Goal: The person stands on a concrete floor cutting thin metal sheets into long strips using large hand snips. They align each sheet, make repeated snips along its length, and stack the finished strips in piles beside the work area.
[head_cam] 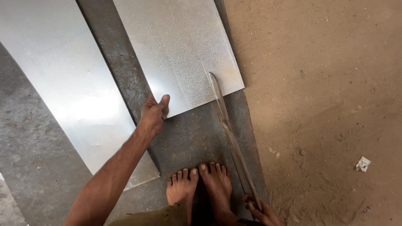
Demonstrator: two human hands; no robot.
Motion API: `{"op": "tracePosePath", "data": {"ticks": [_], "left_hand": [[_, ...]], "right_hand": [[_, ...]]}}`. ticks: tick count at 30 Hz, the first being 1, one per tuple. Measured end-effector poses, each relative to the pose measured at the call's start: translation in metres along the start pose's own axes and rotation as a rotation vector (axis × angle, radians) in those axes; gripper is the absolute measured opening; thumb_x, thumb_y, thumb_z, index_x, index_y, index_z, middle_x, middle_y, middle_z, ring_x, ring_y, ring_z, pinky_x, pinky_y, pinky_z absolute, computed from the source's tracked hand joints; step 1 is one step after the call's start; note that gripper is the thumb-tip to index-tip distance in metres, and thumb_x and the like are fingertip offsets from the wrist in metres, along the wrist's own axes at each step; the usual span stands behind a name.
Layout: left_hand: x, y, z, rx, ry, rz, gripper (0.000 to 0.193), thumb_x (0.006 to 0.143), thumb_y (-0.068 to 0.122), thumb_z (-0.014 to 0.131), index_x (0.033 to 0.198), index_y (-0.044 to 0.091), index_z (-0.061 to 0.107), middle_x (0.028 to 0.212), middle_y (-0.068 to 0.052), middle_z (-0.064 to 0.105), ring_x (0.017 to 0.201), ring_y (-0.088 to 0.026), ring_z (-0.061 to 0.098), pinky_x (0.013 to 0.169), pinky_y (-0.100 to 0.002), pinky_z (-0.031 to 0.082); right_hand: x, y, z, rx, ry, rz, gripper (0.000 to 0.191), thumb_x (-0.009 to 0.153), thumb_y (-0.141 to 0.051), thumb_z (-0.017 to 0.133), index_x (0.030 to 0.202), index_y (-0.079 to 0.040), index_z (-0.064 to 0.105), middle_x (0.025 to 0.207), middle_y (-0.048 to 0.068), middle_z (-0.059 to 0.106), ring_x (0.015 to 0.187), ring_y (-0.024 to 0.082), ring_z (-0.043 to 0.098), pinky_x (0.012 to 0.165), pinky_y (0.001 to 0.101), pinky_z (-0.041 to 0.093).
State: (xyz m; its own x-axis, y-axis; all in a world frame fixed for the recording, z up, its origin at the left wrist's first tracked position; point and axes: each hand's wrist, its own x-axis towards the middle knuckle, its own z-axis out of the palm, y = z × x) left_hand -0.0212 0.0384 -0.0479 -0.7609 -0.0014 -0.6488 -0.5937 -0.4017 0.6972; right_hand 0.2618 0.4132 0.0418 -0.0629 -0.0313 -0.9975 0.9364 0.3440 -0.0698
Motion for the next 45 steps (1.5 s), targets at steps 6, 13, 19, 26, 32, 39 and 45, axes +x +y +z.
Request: {"op": "tracePosePath", "data": {"ticks": [6, 13, 19, 26, 32, 39, 45], "left_hand": [[0.0, -0.002, 0.001, 0.033, 0.018, 0.003, 0.02, 0.095, 0.016, 0.072, 0.111, 0.009, 0.063, 0.07, 0.002, 0.059, 0.05, -0.006, 0.043, 0.042, -0.026, 0.034], [0.003, -0.006, -0.003, 0.005, 0.032, -0.004, 0.017, 0.096, 0.014, 0.072, 0.106, 0.008, 0.06, 0.073, 0.002, 0.061, 0.053, -0.005, 0.045, 0.045, -0.025, 0.038], [0.001, -0.003, -0.001, 0.014, 0.033, -0.011, 0.017, 0.095, 0.014, 0.072, 0.107, 0.01, 0.061, 0.071, 0.003, 0.06, 0.053, -0.004, 0.043, 0.045, -0.023, 0.038], [0.001, -0.002, 0.0, 0.014, 0.026, -0.006, 0.022, 0.092, 0.014, 0.071, 0.112, 0.009, 0.062, 0.07, 0.001, 0.061, 0.05, -0.004, 0.042, 0.042, -0.024, 0.036], [0.002, -0.002, 0.001, 0.011, 0.02, 0.004, 0.02, 0.093, 0.013, 0.071, 0.109, 0.007, 0.06, 0.072, 0.0, 0.061, 0.05, -0.005, 0.042, 0.04, -0.025, 0.035], [0.0, 0.001, 0.0, -0.003, 0.035, -0.013, 0.022, 0.092, 0.012, 0.071, 0.112, 0.009, 0.061, 0.078, 0.001, 0.065, 0.059, -0.003, 0.052, 0.048, -0.021, 0.045], [0.003, -0.004, -0.003, 0.002, 0.022, 0.006, 0.022, 0.095, 0.011, 0.073, 0.113, 0.006, 0.061, 0.078, 0.0, 0.065, 0.059, -0.003, 0.051, 0.048, -0.021, 0.043]], "right_hand": [[0.049, 0.061, -0.005, -0.139, 0.043, -0.25, 0.046, 0.1, -0.036, 0.049, 0.14, -0.013, 0.053, 0.139, 0.01, 0.057, 0.141, 0.026, 0.044, 0.116, 0.0449, 0.032], [0.04, 0.051, -0.002, -0.078, 0.034, -0.257, 0.048, 0.099, -0.035, 0.05, 0.14, -0.011, 0.057, 0.138, 0.014, 0.054, 0.138, 0.032, 0.05, 0.117, 0.0479, 0.037], [0.034, 0.041, 0.001, -0.173, 0.064, -0.204, 0.055, 0.098, -0.045, 0.047, 0.142, -0.013, 0.053, 0.144, 0.013, 0.055, 0.143, 0.032, 0.047, 0.118, 0.0483, 0.035], [0.048, 0.062, -0.004, -0.194, 0.102, -0.181, 0.055, 0.097, -0.046, 0.047, 0.143, -0.016, 0.052, 0.144, 0.011, 0.054, 0.141, 0.031, 0.05, 0.118, 0.0479, 0.037], [0.07, 0.083, -0.007, 0.005, 0.06, -0.21, 0.048, 0.1, -0.036, 0.053, 0.139, -0.008, 0.054, 0.132, 0.022, 0.054, 0.131, 0.04, 0.049, 0.116, 0.0522, 0.038], [0.048, 0.059, -0.005, -0.084, 0.026, -0.221, 0.053, 0.098, -0.041, 0.048, 0.142, -0.013, 0.054, 0.147, 0.011, 0.054, 0.146, 0.031, 0.043, 0.122, 0.0482, 0.03], [0.047, 0.056, -0.006, -0.193, 0.047, -0.19, 0.049, 0.1, -0.04, 0.047, 0.142, -0.015, 0.051, 0.143, 0.011, 0.055, 0.143, 0.03, 0.046, 0.119, 0.0467, 0.034]]}}
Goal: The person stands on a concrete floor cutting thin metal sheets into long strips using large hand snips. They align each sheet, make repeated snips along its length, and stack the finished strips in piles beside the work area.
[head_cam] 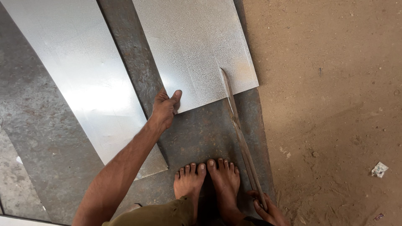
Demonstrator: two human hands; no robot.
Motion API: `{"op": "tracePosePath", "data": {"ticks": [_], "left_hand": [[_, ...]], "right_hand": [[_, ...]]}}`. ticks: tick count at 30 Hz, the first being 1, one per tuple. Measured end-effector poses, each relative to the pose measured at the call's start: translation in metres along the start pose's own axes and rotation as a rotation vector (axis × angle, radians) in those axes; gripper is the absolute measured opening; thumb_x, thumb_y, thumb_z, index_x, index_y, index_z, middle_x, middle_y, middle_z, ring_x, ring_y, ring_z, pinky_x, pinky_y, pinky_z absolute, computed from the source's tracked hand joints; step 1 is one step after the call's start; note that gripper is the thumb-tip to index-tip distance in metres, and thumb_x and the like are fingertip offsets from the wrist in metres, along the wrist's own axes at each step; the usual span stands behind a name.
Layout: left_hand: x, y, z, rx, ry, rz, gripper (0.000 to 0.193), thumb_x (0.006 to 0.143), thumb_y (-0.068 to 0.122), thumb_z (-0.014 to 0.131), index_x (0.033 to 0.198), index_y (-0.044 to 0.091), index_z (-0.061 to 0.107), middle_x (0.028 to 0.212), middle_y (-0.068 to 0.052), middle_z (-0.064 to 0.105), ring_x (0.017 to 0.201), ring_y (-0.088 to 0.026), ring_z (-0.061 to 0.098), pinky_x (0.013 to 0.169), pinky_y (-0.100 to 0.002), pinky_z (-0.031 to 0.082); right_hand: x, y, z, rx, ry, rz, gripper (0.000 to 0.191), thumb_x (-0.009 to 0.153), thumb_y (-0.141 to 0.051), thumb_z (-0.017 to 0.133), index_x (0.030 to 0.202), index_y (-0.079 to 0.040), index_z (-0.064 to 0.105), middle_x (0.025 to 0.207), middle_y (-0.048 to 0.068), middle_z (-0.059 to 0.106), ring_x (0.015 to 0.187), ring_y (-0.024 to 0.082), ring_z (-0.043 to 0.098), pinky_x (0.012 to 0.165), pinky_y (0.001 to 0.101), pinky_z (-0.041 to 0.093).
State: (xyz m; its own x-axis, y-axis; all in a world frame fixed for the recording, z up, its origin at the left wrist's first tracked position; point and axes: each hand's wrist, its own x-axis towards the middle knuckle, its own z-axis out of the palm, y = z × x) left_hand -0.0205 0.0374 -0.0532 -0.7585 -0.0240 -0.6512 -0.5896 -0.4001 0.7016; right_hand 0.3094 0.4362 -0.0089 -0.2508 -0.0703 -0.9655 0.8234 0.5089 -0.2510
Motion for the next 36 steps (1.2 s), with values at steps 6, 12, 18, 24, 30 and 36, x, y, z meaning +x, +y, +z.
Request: {"op": "tracePosePath", "data": {"ticks": [6, 12, 18, 24, 30, 36], "left_hand": [[-0.001, -0.002, 0.002, 0.069, 0.04, 0.019, 0.033, 0.093, 0.013, 0.073, 0.122, 0.004, 0.061, 0.095, -0.006, 0.071, 0.08, -0.011, 0.061, 0.07, -0.03, 0.049], [-0.007, 0.008, 0.013, 0.1, 0.025, 0.107, 0.063, 0.083, 0.005, 0.077, 0.138, 0.004, 0.048, 0.129, -0.013, 0.068, 0.127, -0.024, 0.062, 0.117, -0.044, 0.043], [-0.006, 0.003, 0.015, 0.075, 0.005, 0.131, 0.06, 0.085, -0.002, 0.073, 0.14, 0.001, 0.048, 0.13, -0.014, 0.067, 0.124, -0.023, 0.063, 0.113, -0.04, 0.049], [0.0, 0.004, 0.013, 0.082, -0.004, 0.137, 0.057, 0.087, -0.004, 0.071, 0.139, 0.001, 0.047, 0.128, -0.012, 0.069, 0.119, -0.02, 0.066, 0.106, -0.033, 0.054], [-0.041, -0.014, 0.015, 0.283, 0.084, -0.114, 0.069, 0.097, 0.002, 0.073, 0.152, 0.002, 0.032, 0.088, -0.029, 0.061, 0.061, -0.027, 0.044, 0.052, -0.039, 0.04], [-0.064, -0.044, 0.006, 0.11, 0.016, -0.024, 0.062, 0.089, 0.004, 0.075, 0.141, 0.0, 0.04, 0.086, 0.002, 0.068, 0.058, 0.001, 0.056, 0.049, -0.017, 0.048]], "right_hand": [[0.021, 0.03, 0.005, 0.019, 0.125, -0.01, 0.032, 0.101, -0.027, 0.055, 0.126, -0.008, 0.054, 0.122, 0.021, 0.058, 0.12, 0.032, 0.06, 0.106, 0.0397, 0.047], [0.039, 0.043, 0.005, -0.44, 0.305, -1.053, 0.035, 0.108, -0.021, 0.047, 0.132, -0.005, 0.067, 0.12, 0.025, 0.069, 0.098, 0.022, 0.076, 0.078, 0.0316, 0.062], [0.04, 0.038, 0.014, -0.234, 0.359, -0.15, 0.034, 0.088, -0.037, 0.071, 0.095, -0.004, 0.073, 0.065, 0.013, 0.077, 0.059, 0.019, 0.079, 0.063, 0.0339, 0.061], [0.038, 0.037, 0.023, -0.394, 0.377, 0.155, 0.045, 0.101, -0.042, 0.063, 0.097, 0.001, 0.076, 0.075, 0.024, 0.074, 0.068, 0.029, 0.078, 0.073, 0.038, 0.062], [0.029, 0.04, 0.002, 0.024, 0.269, -0.168, 0.043, 0.102, -0.028, 0.054, 0.137, -0.004, 0.053, 0.124, 0.032, 0.06, 0.116, 0.039, 0.063, 0.098, 0.0463, 0.053], [0.028, 0.049, 0.011, -0.698, 0.49, -1.135, 0.057, 0.091, -0.032, 0.066, 0.136, -0.001, 0.051, 0.121, 0.042, 0.059, 0.107, 0.047, 0.067, 0.077, 0.0447, 0.06]]}}
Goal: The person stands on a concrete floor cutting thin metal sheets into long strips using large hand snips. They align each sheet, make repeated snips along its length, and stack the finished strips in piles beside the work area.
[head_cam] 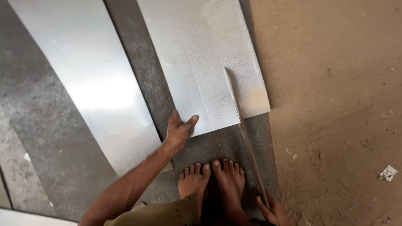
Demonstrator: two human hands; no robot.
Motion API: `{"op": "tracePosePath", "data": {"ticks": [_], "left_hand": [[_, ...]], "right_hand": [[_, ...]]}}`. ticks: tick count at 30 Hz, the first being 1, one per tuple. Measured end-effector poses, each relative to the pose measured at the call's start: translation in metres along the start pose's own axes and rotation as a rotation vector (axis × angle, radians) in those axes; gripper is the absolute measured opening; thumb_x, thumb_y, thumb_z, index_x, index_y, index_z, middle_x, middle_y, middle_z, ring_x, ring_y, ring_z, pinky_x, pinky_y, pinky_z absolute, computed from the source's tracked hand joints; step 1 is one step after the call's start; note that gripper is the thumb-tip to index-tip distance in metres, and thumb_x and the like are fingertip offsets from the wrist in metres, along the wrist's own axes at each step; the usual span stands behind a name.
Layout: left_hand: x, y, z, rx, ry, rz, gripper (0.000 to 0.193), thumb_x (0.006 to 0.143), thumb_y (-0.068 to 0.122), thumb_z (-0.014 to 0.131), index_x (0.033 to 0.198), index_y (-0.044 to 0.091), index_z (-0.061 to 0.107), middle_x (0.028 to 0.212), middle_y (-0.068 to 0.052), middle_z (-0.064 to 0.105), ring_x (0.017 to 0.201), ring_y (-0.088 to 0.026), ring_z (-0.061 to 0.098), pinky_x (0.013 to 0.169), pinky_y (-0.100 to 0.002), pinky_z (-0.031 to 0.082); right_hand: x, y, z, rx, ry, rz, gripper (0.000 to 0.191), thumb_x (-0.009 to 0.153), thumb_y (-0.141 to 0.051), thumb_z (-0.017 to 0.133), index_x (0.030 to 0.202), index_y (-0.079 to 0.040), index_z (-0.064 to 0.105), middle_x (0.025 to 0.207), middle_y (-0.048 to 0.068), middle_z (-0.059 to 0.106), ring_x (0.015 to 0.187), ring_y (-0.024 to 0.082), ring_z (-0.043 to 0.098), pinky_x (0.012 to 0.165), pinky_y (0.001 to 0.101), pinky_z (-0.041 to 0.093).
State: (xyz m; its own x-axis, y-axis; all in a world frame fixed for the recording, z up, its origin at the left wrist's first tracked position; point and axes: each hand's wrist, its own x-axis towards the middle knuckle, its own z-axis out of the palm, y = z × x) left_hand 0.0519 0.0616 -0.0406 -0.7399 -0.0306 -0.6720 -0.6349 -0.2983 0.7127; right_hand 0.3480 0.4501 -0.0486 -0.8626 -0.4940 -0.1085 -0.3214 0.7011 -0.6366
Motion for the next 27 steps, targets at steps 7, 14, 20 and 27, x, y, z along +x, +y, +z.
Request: {"op": "tracePosePath", "data": {"ticks": [7, 14, 20, 27], "left_hand": [[0.011, -0.005, -0.001, -0.027, -0.039, 0.091, 0.063, 0.087, 0.004, 0.076, 0.141, 0.001, 0.043, 0.105, -0.006, 0.064, 0.077, -0.001, 0.058, 0.062, -0.015, 0.049], [-0.04, -0.011, 0.008, 0.101, 0.008, -0.254, 0.055, 0.096, 0.005, 0.077, 0.143, 0.0, 0.05, 0.109, -0.034, 0.069, 0.071, -0.032, 0.048, 0.062, -0.045, 0.04], [-0.064, -0.034, 0.007, -0.156, -0.075, -0.123, 0.053, 0.085, 0.01, 0.078, 0.128, -0.001, 0.049, 0.111, -0.017, 0.072, 0.1, -0.018, 0.071, 0.093, -0.034, 0.06], [-0.056, -0.026, 0.006, -0.071, -0.103, -0.051, 0.057, 0.088, 0.01, 0.076, 0.137, 0.002, 0.048, 0.123, -0.013, 0.069, 0.113, -0.018, 0.067, 0.099, -0.033, 0.056]], "right_hand": [[0.024, -0.002, 0.018, 0.109, -0.41, 1.181, 0.036, 0.101, -0.034, 0.067, 0.108, 0.002, 0.067, 0.076, 0.026, 0.073, 0.063, 0.033, 0.077, 0.065, 0.0429, 0.061], [0.025, -0.022, -0.029, 0.578, -0.134, 0.943, 0.055, 0.103, -0.038, 0.057, 0.144, -0.004, 0.044, 0.13, 0.036, 0.058, 0.106, 0.035, 0.067, 0.087, 0.0393, 0.054], [0.034, -0.01, -0.002, 0.164, -0.246, 0.822, 0.036, 0.102, -0.033, 0.056, 0.111, 0.001, 0.064, 0.083, 0.029, 0.059, 0.071, 0.035, 0.058, 0.065, 0.0429, 0.049], [0.074, -0.034, -0.022, 0.221, -0.423, 1.343, 0.051, 0.103, -0.045, 0.063, 0.097, 0.005, 0.069, 0.07, 0.027, 0.064, 0.06, 0.031, 0.059, 0.057, 0.0416, 0.045]]}}
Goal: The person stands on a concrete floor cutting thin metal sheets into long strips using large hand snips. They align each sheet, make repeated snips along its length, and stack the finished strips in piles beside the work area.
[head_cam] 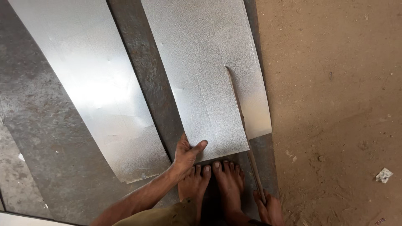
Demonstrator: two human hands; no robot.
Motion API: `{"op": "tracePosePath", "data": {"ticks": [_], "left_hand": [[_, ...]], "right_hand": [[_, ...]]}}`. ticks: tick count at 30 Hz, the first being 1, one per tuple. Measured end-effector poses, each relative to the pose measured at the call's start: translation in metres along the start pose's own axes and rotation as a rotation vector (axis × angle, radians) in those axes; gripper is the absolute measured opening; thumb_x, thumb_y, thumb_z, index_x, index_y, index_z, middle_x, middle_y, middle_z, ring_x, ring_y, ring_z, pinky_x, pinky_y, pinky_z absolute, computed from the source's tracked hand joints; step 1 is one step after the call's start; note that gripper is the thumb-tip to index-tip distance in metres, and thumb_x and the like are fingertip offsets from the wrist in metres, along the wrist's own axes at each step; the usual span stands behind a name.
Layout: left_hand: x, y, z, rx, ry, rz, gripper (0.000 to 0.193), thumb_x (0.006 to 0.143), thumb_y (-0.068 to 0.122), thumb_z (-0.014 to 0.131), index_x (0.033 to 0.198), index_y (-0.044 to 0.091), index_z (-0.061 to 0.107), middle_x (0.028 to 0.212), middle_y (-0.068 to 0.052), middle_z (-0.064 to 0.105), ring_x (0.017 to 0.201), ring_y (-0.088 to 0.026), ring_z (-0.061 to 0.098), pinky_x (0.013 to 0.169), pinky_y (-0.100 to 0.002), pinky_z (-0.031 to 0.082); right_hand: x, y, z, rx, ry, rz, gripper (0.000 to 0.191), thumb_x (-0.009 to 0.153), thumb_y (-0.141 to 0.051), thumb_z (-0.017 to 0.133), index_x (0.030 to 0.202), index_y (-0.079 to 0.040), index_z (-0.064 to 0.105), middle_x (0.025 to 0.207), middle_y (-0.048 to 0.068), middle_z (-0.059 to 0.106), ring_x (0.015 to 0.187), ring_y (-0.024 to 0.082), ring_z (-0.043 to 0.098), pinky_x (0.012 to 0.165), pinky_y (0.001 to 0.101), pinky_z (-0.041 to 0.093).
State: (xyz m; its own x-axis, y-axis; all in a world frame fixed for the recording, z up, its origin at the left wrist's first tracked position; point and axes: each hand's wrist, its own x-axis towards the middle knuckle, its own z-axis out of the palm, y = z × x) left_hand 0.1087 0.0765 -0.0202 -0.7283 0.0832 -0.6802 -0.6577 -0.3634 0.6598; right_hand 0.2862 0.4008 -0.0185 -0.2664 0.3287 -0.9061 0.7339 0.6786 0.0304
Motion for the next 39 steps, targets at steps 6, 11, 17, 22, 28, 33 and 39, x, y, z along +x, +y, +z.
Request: {"op": "tracePosePath", "data": {"ticks": [6, 11, 17, 22, 28, 33, 39], "left_hand": [[-0.044, -0.008, 0.009, -0.23, -0.029, -0.211, 0.06, 0.083, 0.006, 0.075, 0.137, -0.001, 0.049, 0.121, -0.017, 0.072, 0.113, -0.024, 0.07, 0.099, -0.042, 0.057], [-0.021, -0.006, -0.008, -0.111, -0.039, -0.059, 0.069, 0.084, 0.012, 0.078, 0.143, 0.007, 0.043, 0.13, -0.014, 0.067, 0.127, -0.024, 0.063, 0.112, -0.044, 0.049], [0.021, -0.006, -0.017, -0.049, 0.011, 0.004, 0.061, 0.087, 0.019, 0.077, 0.138, 0.008, 0.046, 0.125, -0.009, 0.068, 0.12, -0.016, 0.064, 0.107, -0.039, 0.051], [0.025, 0.007, -0.012, -0.024, 0.001, -0.084, 0.056, 0.096, 0.017, 0.077, 0.142, 0.005, 0.048, 0.097, -0.016, 0.066, 0.067, -0.021, 0.052, 0.054, -0.035, 0.047], [0.002, 0.027, -0.001, -0.096, -0.07, -0.104, 0.054, 0.086, 0.012, 0.072, 0.135, 0.011, 0.049, 0.107, -0.011, 0.073, 0.095, -0.015, 0.074, 0.08, -0.031, 0.067], [-0.012, 0.002, -0.004, -0.287, -0.148, -0.066, 0.043, 0.092, 0.007, 0.075, 0.129, 0.007, 0.054, 0.095, -0.006, 0.072, 0.081, -0.009, 0.069, 0.07, -0.027, 0.061], [-0.009, -0.018, -0.014, -0.177, -0.138, -0.053, 0.038, 0.097, 0.006, 0.073, 0.13, -0.002, 0.055, 0.093, -0.008, 0.07, 0.074, -0.009, 0.061, 0.064, -0.028, 0.054]], "right_hand": [[-0.037, -0.052, -0.049, 0.423, -0.232, -0.049, 0.081, 0.093, -0.055, 0.048, 0.159, -0.015, 0.024, 0.16, 0.023, 0.037, 0.151, 0.04, 0.034, 0.119, 0.057, 0.031], [-0.021, -0.048, -0.043, 0.552, -0.311, -0.187, 0.091, 0.089, -0.052, 0.059, 0.159, -0.015, 0.014, 0.166, 0.017, 0.022, 0.156, 0.035, 0.022, 0.123, 0.0531, 0.023], [-0.001, -0.02, -0.013, 0.14, -0.026, -0.152, 0.064, 0.09, -0.054, 0.062, 0.134, -0.007, 0.06, 0.121, 0.026, 0.071, 0.119, 0.035, 0.068, 0.101, 0.047, 0.052], [-0.005, -0.038, -0.009, 0.024, 0.059, -0.118, 0.054, 0.095, -0.05, 0.061, 0.111, 0.001, 0.07, 0.097, 0.031, 0.075, 0.094, 0.035, 0.079, 0.084, 0.0481, 0.06], [-0.02, -0.082, -0.061, 0.499, -0.275, 0.082, 0.08, 0.097, -0.05, 0.055, 0.16, -0.016, 0.018, 0.167, 0.016, 0.021, 0.153, 0.035, 0.027, 0.118, 0.0499, 0.036], [-0.003, -0.075, -0.051, 0.55, -0.221, -0.272, 0.093, 0.087, -0.038, 0.062, 0.161, -0.01, 0.013, 0.166, 0.019, 0.025, 0.154, 0.034, 0.028, 0.121, 0.0482, 0.028], [0.042, -0.007, -0.01, 0.633, -0.181, -0.285, 0.087, 0.089, -0.03, 0.065, 0.157, -0.001, 0.019, 0.164, 0.024, 0.029, 0.152, 0.036, 0.03, 0.121, 0.0483, 0.027]]}}
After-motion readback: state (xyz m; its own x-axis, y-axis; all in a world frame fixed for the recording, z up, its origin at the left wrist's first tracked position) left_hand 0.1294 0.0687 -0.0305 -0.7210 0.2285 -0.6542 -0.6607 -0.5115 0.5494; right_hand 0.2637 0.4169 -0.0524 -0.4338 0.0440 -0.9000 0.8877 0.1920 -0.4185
